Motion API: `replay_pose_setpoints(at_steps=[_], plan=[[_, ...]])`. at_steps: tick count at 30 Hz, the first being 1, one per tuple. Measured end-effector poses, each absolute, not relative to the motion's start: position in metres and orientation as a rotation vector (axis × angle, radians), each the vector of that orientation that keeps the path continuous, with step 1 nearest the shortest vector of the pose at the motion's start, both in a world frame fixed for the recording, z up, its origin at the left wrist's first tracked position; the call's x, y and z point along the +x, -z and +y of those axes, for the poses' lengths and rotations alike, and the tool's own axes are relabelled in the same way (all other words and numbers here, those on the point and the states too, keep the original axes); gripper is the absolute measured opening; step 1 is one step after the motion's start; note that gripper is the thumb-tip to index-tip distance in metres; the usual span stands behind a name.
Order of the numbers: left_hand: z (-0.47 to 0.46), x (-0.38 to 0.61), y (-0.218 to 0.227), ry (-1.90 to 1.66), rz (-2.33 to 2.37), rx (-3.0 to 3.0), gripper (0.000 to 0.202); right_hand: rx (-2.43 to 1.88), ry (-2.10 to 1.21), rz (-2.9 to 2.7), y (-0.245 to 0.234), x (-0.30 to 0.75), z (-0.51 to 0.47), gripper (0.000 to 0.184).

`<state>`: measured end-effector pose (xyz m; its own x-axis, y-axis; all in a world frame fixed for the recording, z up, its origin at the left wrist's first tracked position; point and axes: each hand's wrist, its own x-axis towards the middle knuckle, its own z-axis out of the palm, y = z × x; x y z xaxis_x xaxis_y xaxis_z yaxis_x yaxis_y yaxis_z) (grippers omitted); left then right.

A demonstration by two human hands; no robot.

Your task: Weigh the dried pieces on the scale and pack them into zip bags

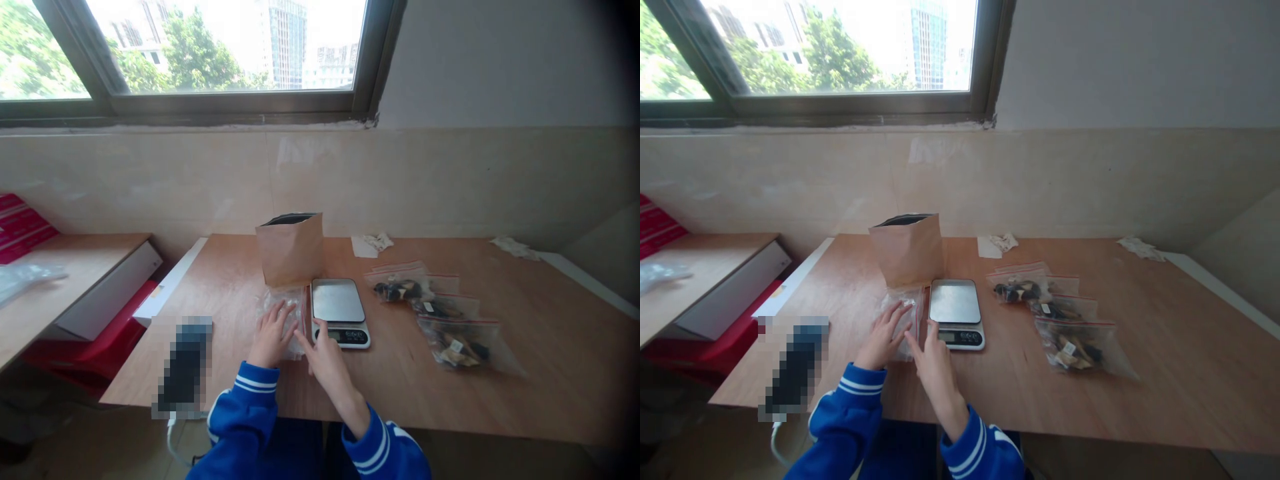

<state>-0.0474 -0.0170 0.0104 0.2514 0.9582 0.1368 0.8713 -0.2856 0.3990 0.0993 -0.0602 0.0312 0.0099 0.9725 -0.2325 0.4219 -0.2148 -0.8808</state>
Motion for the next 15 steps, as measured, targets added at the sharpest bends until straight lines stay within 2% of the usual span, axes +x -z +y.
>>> replay_pose_setpoints(at_steps=[3,8,11,15], plan=[[-0.019,-0.043,0.006,-0.400,1.818,2.298,0.047,-1.770,-0.919,-1.469,-0.032,0.136,-0.067,0.043],[-0.028,-0.035,0.020,-0.484,2.008,2.345,0.050,-1.736,-0.302,-1.573,-0.024,0.233,-0.045,0.031],[-0.029,-0.030,0.017,-0.524,2.049,2.322,0.047,-1.705,-0.037,-1.745,-0.022,0.293,-0.004,0.031],[-0.032,-0.030,0.002,-0.517,2.067,2.310,0.033,-1.870,-0.012,-1.902,-0.025,0.347,0.059,0.035]])
